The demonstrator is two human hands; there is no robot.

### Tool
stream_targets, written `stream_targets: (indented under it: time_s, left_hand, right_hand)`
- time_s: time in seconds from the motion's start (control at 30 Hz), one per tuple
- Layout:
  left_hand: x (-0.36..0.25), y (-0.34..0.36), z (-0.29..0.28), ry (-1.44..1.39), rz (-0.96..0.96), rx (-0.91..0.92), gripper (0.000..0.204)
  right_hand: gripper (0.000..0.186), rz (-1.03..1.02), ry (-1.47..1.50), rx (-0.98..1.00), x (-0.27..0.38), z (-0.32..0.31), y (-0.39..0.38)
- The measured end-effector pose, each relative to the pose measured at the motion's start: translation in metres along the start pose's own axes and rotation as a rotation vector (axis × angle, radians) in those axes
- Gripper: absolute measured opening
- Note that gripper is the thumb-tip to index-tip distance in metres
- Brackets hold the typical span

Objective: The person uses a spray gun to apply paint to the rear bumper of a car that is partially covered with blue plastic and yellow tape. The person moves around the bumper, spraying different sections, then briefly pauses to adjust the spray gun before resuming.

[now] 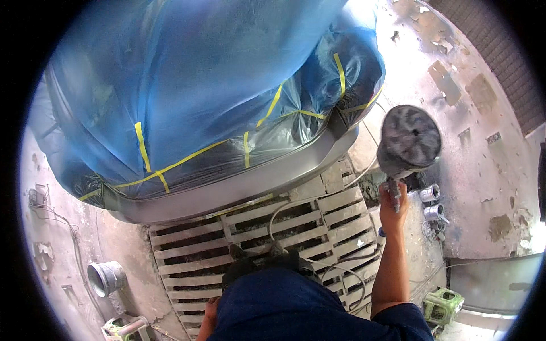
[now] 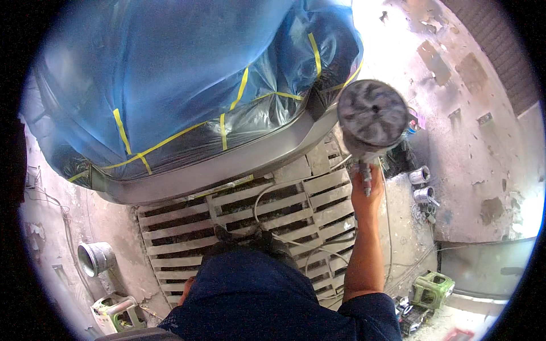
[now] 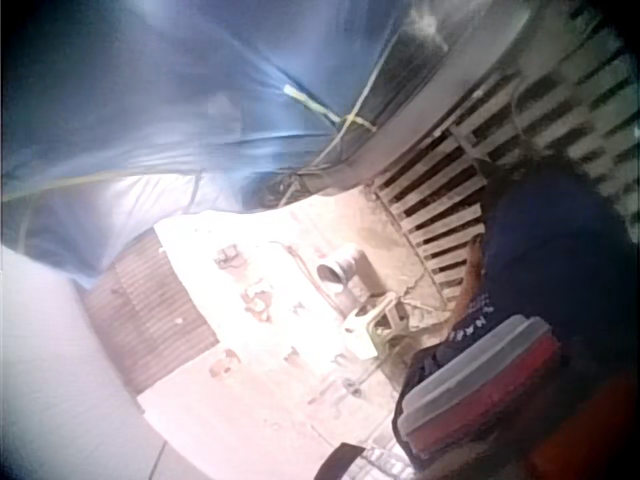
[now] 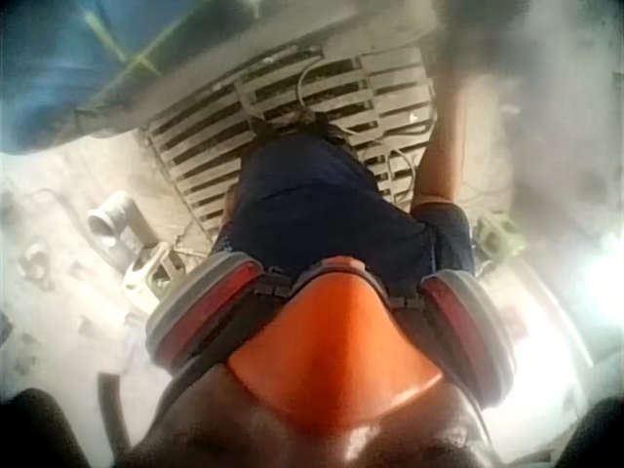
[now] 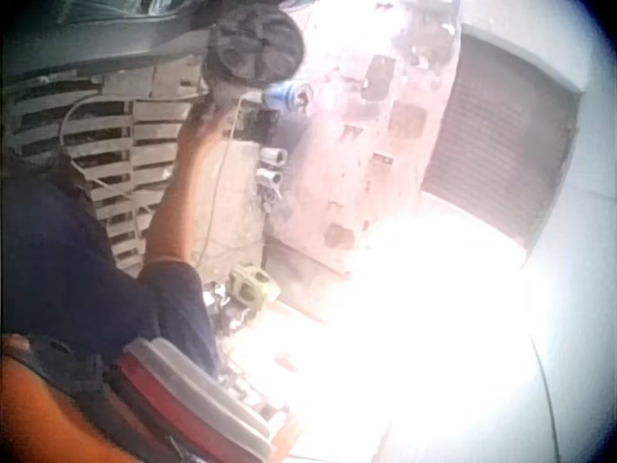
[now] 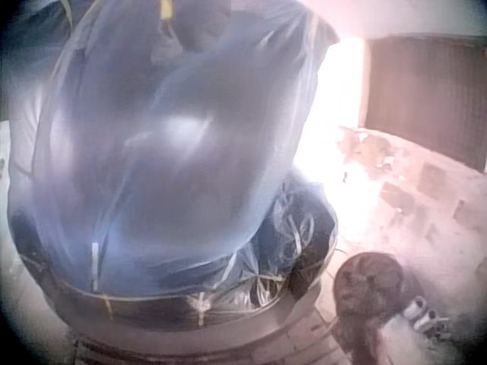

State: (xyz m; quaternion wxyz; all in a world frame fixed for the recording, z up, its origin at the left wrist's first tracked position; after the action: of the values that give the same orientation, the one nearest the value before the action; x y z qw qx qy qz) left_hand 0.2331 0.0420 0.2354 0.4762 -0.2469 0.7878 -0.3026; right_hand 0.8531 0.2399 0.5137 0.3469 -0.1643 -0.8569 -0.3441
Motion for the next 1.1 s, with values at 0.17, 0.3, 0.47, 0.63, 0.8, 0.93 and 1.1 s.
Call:
stream_targets:
  time_s: [0.17, 0.3, 0.47, 0.63, 0.8, 0.93, 1.1]
  left_hand:
    - [-0.076, -0.029, 0.006, 0.114, -0.106, 0.044, 0.026]
    - [-0.046, -0.026, 0.001, 0.05, -0.115, 0.057, 0.027]
    - [-0.009, -0.013, -0.006, 0.198, -0.091, 0.036, 0.031]
    - [-0.025, -0.025, -0.018, 0.221, -0.059, 0.046, 0.035]
    - [-0.008, -0.038, -0.031, 0.312, -0.098, -0.033, 0.035]
    - [0.008, -0.041, -0.048, 0.253, -0.213, 0.002, 0.034]
    - [0.142, -0.023, -0.088, 0.122, -0.113, 0.012, 0.032]
  right_hand:
    - [0.026, 0.361, 0.083, 0.257, -0.022, -0.015, -0.062]
    - [0.031, 0.421, 0.211, 0.465, -0.028, -0.013, -0.113]
    - [0.024, 0.079, 0.17, 0.475, -0.035, -0.013, -0.133]
    - [0.012, 0.536, 0.25, 0.194, -0.009, -0.006, -0.12]
    - [0.018, 0.717, 0.253, 0.148, 0.002, 0.019, -0.123]
    - [0.03, 0.824, 0.265, 0.344, 0.028, 0.052, -0.169]
    - [0.019, 0.803, 0.625, 0.795, 0.136, 0.111, -0.251]
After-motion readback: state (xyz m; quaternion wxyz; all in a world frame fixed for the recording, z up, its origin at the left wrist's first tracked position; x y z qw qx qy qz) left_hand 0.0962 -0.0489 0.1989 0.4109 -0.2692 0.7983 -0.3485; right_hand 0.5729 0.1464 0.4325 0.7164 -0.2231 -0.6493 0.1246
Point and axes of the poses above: each hand's wrist, its own y-axis towards the middle knuckle, its own z-axis out of the palm, x = y × z, the point moved 2 cm from there along y, towards the middle knuckle, and after that the axes turned 9 degrees about y, right-handed, at the moved point
